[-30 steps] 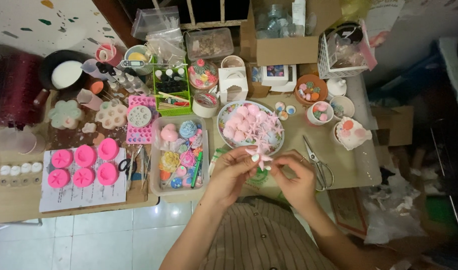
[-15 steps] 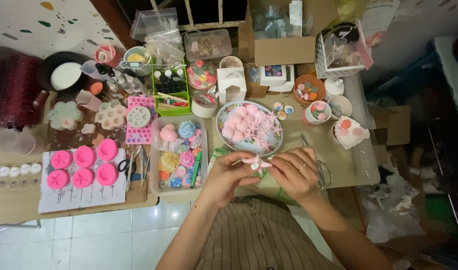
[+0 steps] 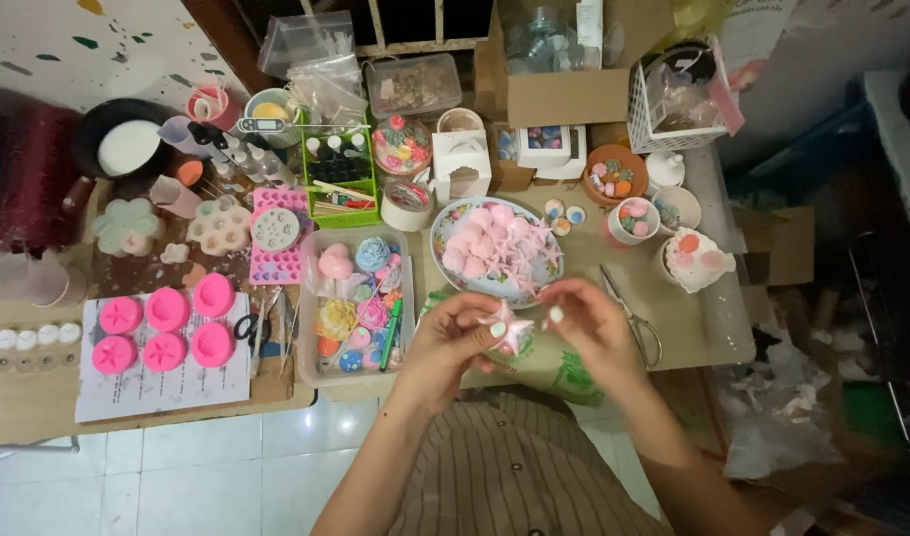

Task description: Wrapping small star-shaped candles in plastic wrap and cutting the wrap with scissors.

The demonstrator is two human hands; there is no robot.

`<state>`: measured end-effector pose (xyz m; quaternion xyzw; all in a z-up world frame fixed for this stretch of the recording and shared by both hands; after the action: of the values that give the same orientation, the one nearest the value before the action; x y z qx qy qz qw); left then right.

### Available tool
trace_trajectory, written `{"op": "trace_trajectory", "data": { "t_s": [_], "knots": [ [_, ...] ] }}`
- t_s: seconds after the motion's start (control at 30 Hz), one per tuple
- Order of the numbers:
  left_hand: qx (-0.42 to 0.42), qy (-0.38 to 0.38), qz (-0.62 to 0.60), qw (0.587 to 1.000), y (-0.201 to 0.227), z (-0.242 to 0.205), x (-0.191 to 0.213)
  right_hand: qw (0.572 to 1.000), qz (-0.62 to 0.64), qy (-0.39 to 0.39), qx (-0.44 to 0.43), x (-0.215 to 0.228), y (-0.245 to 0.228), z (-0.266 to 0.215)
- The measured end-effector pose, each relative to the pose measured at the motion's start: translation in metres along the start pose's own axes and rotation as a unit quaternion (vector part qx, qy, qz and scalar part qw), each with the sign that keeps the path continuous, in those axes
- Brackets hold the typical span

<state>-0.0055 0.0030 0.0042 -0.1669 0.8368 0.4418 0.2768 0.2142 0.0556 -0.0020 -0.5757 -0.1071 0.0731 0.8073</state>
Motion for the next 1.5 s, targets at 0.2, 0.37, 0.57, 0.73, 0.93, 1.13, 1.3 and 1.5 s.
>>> {"op": "trace_trajectory", "data": {
  "t_s": [0.2,0.37,0.57,0.73,0.93,1.13,1.3,1.5],
  "knots": [
    [-0.046,0.004,-0.011,0.999,0.0,-0.004,-0.004,0.978,0.174,-0.082,-0.079,-0.01,-0.005,-0.023],
    [-0.046,0.033,0.014,0.998,0.001,-0.004,-0.008,0.977,0.189,-0.081,-0.051,-0.016,-0.006,-0.019],
    [-0.088,0.007,0.025,0.996,-0.007,0.003,0.0,0.982,0.16,-0.089,-0.037,-0.017,0.001,-0.017],
    [-0.049,-0.022,-0.016,0.998,-0.008,0.004,0.004,0.985,0.126,-0.089,-0.07,-0.012,0.018,-0.02],
    [0.059,-0.046,-0.014,0.997,-0.002,0.012,0.015,0.99,0.075,-0.116,0.026,-0.016,0.008,-0.014],
    [0.171,-0.101,-0.01,0.98,0.008,0.009,0.015,0.963,-0.144,-0.076,0.216,-0.019,-0.024,-0.005],
    [0.215,-0.123,0.041,0.968,0.026,-0.008,-0.004,0.924,-0.201,-0.052,0.32,-0.014,-0.038,-0.002],
    [0.146,-0.078,0.032,0.986,0.017,-0.015,-0.013,0.982,-0.069,-0.038,0.17,-0.015,-0.016,-0.032]
  ]
}}
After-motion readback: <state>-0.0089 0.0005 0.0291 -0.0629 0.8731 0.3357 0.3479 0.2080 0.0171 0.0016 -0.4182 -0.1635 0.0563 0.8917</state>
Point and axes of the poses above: each hand's wrist, its own z-axis towards the middle knuckle, its own x-axis out of the back of the hand, y = z × x, the point moved 1 cm from there along z, towards the middle knuckle, and after that the axes turned 13 degrees about x, right-handed, at the moved point
